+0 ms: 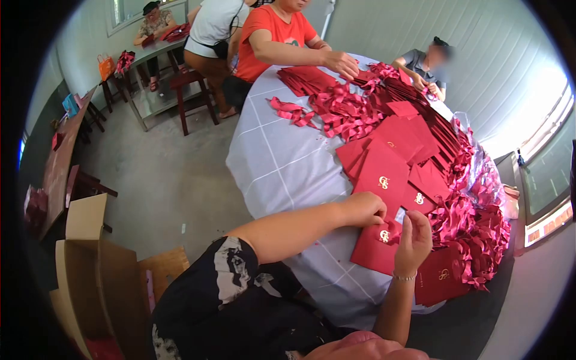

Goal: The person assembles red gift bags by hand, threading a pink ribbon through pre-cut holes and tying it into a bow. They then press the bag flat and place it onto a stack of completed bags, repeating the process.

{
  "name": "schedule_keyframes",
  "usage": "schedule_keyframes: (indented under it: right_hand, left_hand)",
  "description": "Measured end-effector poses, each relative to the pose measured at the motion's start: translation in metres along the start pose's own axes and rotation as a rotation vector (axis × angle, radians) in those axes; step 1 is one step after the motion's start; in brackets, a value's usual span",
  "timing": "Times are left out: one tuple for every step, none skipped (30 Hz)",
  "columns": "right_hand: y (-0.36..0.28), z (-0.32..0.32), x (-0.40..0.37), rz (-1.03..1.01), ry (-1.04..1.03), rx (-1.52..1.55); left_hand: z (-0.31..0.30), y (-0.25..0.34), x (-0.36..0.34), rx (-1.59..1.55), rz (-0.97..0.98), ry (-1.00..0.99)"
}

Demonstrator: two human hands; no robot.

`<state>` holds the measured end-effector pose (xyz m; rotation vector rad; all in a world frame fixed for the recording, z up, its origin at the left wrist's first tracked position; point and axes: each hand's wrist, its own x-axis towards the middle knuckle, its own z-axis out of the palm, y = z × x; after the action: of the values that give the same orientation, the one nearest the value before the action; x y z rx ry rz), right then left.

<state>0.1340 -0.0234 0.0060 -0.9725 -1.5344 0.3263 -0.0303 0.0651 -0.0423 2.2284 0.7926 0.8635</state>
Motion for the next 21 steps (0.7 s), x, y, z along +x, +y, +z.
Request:
schedule_keyframes:
  right_hand:
    - [-0.035,-0.001,0.005,-0.003,-0.018,0.147]
    - [-0.072,0.001,0.011,-0.063,-0.045,0.257]
    - [-0.102,0.004,0.017,-0.152,-0.061,0.361]
    - [-0.129,0.005,0.021,-0.241,-0.070,0.462]
    - [-0.157,0.004,0.021,-0.174,-0.083,0.664]
    - [-0.179,0.000,0.020,-0.107,-0.089,0.864]
    - [-0.192,-0.007,0.019,-0.094,-0.056,0.839]
    - [-0.201,-0.014,0.018,-0.048,-0.084,0.893]
    - [-0.208,-0.020,0.019,-0.007,-0.115,0.943]
    - [-0.215,-0.023,0.018,0.034,-0.145,0.993]
    - [-0.226,-0.006,0.015,0.047,0.068,1.010]
    - [-0.232,0.012,0.012,0.056,0.284,1.023]
    - [-0.228,0.009,0.010,0.060,0.315,0.998]
    - [-0.217,0.027,0.035,0.054,0.314,0.985]
    - [-0.212,0.026,0.036,0.048,0.306,0.975]
    - [-0.209,0.024,0.033,0.038,0.290,0.971]
    - [-0.210,0.025,0.027,0.021,0.267,0.967]
    - [-0.207,0.017,0.027,0.005,0.241,0.966]
    - [-0.200,0.016,0.026,-0.003,0.215,0.970]
    - [-0.197,-0.019,0.017,-0.010,0.185,0.978]
    - [-0.195,-0.019,0.020,-0.020,0.155,0.984]
  left_hand:
    - [0.000,0.000,0.000,0.001,0.007,0.008]
    - [0.000,0.000,0.000,0.001,0.012,0.007]
    - [-0.001,0.002,-0.001,0.009,0.010,0.016]
    - [-0.003,0.003,0.000,0.001,0.031,0.014]
    - [-0.003,0.002,0.000,-0.014,0.049,0.008]
    - [-0.001,0.000,-0.001,0.016,0.076,0.030]
    - [-0.001,0.000,-0.002,0.018,0.060,0.025]
    - [-0.002,0.002,-0.001,0.020,0.050,0.022]
    - [-0.003,0.003,-0.001,0.019,0.030,-0.001]
    - [-0.004,0.005,0.000,0.035,0.027,-0.011]
    - [-0.005,0.006,0.000,0.052,0.021,-0.022]
    - [-0.006,0.009,0.000,0.042,0.034,-0.013]
    - [-0.006,0.011,-0.001,0.024,0.010,-0.020]
    - [-0.006,0.012,-0.001,0.009,-0.017,-0.023]
    - [-0.008,0.015,-0.001,0.011,-0.040,-0.040]
    - [-0.008,0.016,-0.002,0.002,-0.033,-0.053]
    - [-0.009,0.017,-0.002,-0.004,-0.024,-0.056]
    - [-0.009,0.018,-0.001,-0.008,-0.017,-0.056]
    - [-0.009,0.018,0.000,0.003,-0.017,-0.070]
    - [-0.009,0.020,-0.002,0.001,-0.020,-0.069]
    - [-0.009,0.022,-0.002,-0.004,-0.014,-0.087]
